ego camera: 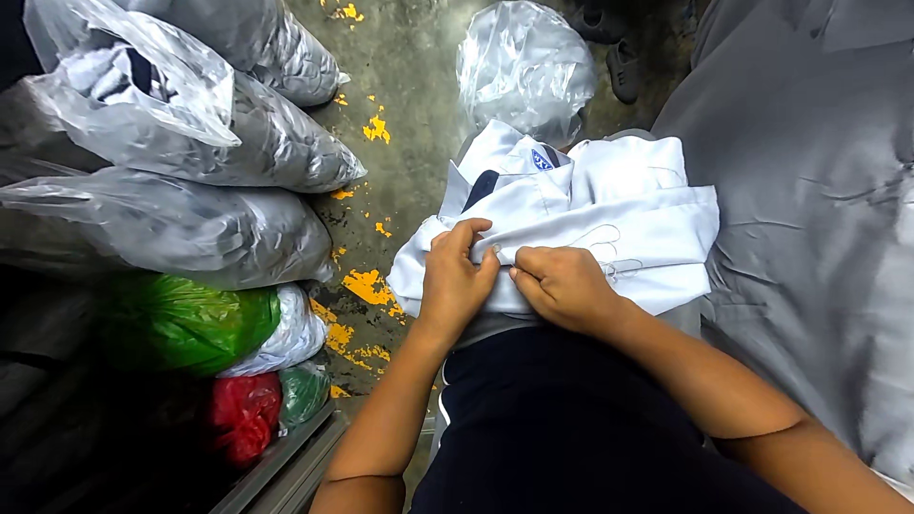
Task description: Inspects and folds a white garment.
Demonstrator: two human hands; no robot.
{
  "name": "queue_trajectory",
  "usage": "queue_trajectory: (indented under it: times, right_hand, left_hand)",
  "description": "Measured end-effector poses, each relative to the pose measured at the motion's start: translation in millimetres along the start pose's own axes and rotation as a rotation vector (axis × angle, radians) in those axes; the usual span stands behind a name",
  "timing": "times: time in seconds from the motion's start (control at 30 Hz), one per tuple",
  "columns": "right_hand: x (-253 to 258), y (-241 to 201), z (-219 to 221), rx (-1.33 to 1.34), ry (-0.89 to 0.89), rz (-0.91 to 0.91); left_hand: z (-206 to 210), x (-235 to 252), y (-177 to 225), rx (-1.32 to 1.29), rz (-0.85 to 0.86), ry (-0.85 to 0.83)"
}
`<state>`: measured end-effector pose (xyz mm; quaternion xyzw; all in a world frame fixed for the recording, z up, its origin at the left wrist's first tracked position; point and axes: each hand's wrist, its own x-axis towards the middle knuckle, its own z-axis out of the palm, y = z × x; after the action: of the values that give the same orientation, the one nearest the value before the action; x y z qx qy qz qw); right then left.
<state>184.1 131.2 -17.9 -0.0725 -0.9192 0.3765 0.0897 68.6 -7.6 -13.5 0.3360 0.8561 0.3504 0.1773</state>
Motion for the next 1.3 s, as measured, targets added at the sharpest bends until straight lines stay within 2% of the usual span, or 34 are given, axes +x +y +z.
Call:
queue_trajectory:
  times: [0.17, 0.23, 0.3, 0.47, 0.57, 0.83, 1.3]
  right_hand:
    - [6, 13, -40, -0.057, -0.327, 0.360]
    - [3, 16, -50, -0.111, -0.294, 0.433]
    - [0, 13, -53, -0.125, -0.229, 0.403]
    - [-5, -8, -37, 0.010, -0.124, 0.176]
    - [0, -15, -22, 0.004, -0.127, 0.195]
    - [7, -11, 10, -0.131, 0.065, 0.129]
    - [12, -17, 15, -0.143, 0.079, 0.135]
  left_hand:
    - [-3, 3, -1, -0.010, -0.060, -0.029]
    - [-4, 3, -1, -0.009, -0.077, -0.036]
    - [-4, 3, 0, 0.000, -0.085, -0.042]
    - [-6, 3, 2, -0.001, -0.086, -0.040]
    - [-6, 2, 2, -0.001, -0.082, -0.035]
    - [-6, -3, 2, 0.000, -0.071, -0.003]
    - [-5, -4, 5, 0.002, -0.079, 0.008]
